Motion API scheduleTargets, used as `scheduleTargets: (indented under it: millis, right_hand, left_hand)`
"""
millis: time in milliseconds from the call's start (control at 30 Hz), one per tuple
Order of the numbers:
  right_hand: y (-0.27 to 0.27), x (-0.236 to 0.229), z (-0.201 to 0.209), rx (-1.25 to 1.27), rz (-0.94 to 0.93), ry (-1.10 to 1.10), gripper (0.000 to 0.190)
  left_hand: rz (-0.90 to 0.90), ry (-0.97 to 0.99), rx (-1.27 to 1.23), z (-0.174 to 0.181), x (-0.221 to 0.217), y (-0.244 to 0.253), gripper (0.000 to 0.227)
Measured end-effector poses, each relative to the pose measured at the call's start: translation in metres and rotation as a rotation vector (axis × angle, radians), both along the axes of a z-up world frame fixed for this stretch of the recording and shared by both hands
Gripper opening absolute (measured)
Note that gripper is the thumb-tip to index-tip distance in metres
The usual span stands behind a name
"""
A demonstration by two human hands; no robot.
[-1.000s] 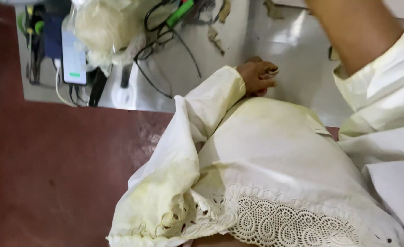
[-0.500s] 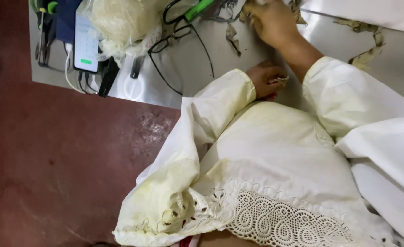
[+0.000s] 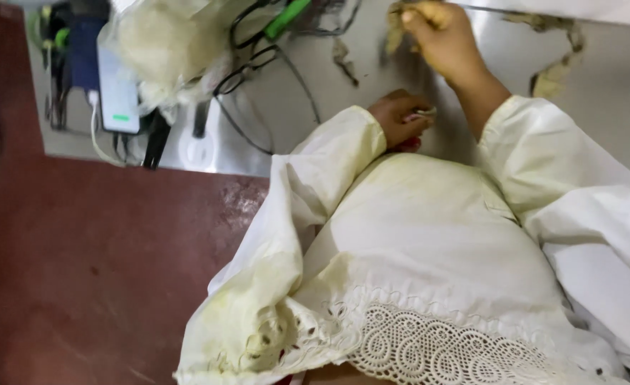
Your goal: The person trims dried leaves using a small blade and places the pieces into a small white wrapper, folding the material by hand to secure the contents.
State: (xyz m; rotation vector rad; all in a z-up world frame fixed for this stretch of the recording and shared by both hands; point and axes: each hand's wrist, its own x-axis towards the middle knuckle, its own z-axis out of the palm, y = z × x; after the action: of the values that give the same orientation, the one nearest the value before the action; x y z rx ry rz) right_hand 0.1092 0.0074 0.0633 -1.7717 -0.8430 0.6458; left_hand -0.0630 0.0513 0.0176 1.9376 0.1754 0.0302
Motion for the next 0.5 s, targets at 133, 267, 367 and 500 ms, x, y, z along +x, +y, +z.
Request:
scheduleTargets:
  millis: [133, 267, 367, 500]
  right_hand:
    - [-0.031, -0.005, 0.007, 0.004, 0.041, -0.275, 0.032]
    - [-0.093, -0.003, 0.019, 0.007, 0.023, -0.530, 0.018]
    - [-0.152, 0.004, 0.015, 0.082, -0.163, -0.662, 0.008]
    - [-0.215, 0.005, 0.002, -0.321, -0.314, -0.945, 0.030]
  left_hand:
    - [-0.052, 0.066, -0.028, 0.008, 0.002, 0.005, 0.046]
    - [-0.047, 0.024, -0.008, 0.024, 0.001, 0.007, 0.040]
    - [-0.045, 0.085, 0.011, 0.025, -0.001, 0.006, 0.037]
    - [-0.054, 0.066, -0.020, 0.030, -0.001, 0.007, 0.033]
